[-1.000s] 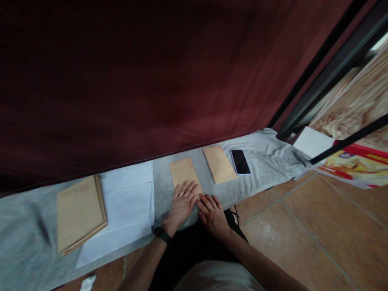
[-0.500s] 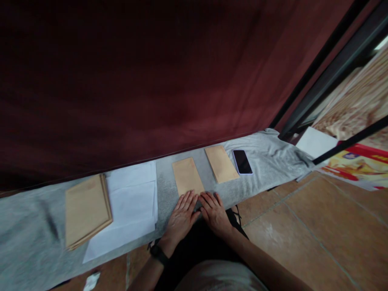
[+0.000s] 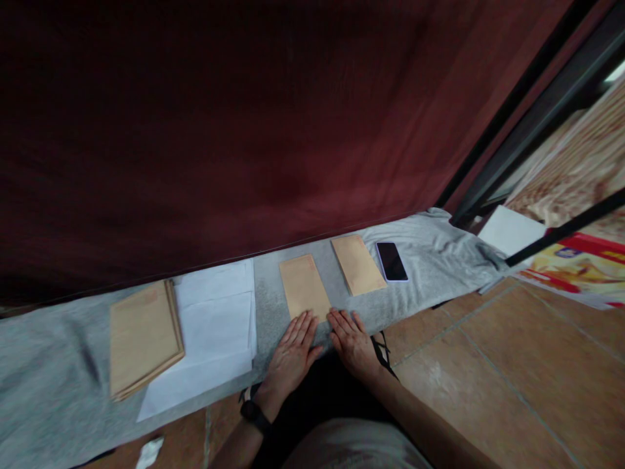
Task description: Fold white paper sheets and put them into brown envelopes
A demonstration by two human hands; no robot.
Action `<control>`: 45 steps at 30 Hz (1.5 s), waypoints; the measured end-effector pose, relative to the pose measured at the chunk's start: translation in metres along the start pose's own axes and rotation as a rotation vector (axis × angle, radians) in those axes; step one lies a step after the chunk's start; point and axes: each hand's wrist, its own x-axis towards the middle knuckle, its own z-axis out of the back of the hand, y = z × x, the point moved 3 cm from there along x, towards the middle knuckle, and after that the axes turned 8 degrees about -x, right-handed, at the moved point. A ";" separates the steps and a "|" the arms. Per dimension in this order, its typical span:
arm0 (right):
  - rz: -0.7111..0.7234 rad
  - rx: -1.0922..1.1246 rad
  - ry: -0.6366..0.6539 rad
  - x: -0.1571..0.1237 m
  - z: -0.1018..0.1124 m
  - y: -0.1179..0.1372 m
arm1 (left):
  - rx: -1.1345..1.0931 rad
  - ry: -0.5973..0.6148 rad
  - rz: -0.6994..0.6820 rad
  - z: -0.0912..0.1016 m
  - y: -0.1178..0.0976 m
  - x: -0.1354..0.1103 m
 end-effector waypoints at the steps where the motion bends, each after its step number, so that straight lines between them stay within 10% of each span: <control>1: -0.010 0.003 0.001 0.000 0.001 -0.002 | 0.004 -0.004 0.001 0.000 0.000 -0.002; 14: 0.114 0.086 0.061 0.021 -0.007 0.028 | 0.043 -0.005 0.020 -0.001 0.001 -0.007; 24: 0.031 0.039 -0.011 0.008 -0.009 0.001 | 0.104 -0.111 0.050 -0.007 0.000 -0.020; 45: -0.440 0.552 0.040 0.040 -0.020 -0.013 | 0.165 -0.181 0.129 -0.010 -0.004 -0.026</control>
